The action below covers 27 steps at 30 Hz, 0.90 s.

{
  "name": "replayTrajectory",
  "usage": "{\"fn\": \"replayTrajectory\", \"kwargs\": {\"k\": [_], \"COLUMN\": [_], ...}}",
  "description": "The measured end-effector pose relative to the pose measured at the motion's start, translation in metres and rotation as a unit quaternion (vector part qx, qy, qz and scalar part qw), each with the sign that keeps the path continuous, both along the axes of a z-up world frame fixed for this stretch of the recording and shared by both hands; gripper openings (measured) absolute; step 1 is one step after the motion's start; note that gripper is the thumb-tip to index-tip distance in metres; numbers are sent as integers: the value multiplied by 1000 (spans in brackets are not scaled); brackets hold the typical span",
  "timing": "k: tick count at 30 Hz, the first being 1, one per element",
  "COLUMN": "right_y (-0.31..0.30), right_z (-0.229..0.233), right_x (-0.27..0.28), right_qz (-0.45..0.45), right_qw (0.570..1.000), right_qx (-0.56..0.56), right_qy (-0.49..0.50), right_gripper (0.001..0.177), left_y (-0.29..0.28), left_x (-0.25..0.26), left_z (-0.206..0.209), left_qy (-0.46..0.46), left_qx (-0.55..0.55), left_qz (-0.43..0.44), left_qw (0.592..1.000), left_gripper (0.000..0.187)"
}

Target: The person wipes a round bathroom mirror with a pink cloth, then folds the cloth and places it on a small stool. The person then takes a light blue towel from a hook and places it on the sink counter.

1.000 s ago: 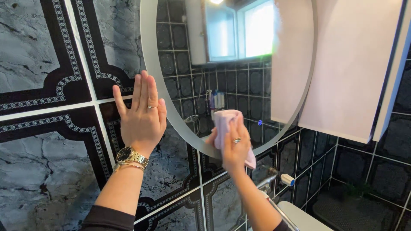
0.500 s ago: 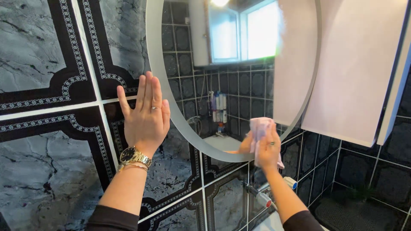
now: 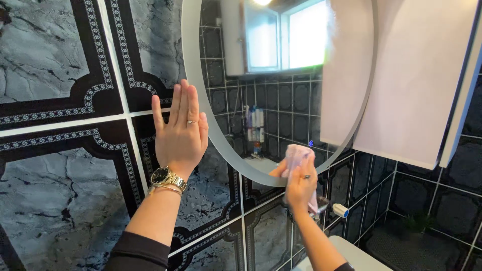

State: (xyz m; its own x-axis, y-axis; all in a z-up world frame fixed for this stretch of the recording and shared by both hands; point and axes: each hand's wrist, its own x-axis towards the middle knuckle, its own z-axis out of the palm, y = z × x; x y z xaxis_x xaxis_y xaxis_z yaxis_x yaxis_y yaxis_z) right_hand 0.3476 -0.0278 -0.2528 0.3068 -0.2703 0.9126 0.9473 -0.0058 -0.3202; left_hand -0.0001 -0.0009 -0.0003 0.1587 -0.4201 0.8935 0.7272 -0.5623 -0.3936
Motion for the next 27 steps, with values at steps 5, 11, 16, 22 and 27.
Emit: {"fn": "replayTrajectory", "kwargs": {"k": [5,11,16,22,27], "right_y": [-30,-32,-19,-24,-36], "right_z": [87,175,248,365,465], "right_x": [-136,-183,-189,-185,-165], "right_qz": [35,8,-8,1,39], "right_qw": [995,968,956,955,955], "right_qx": [-17,-15,-7,-60,-125], "right_qy": [-95,-249,-293,-292,-266], "right_gripper": [40,36,36,38,45], "left_y": [0,2,1,-16,-15], "left_x": [-1,-3,-4,-13,-11], "left_z": [1,2,2,1,3], "left_qy": [-6,-22,-27,2,0], "left_qx": [-2,-18,-31,-89,-104], "left_qz": [-24,-105,-103,-91,-29], "left_qw": [1000,994,994,992,994], "left_gripper": [53,49,49,51,49]}}
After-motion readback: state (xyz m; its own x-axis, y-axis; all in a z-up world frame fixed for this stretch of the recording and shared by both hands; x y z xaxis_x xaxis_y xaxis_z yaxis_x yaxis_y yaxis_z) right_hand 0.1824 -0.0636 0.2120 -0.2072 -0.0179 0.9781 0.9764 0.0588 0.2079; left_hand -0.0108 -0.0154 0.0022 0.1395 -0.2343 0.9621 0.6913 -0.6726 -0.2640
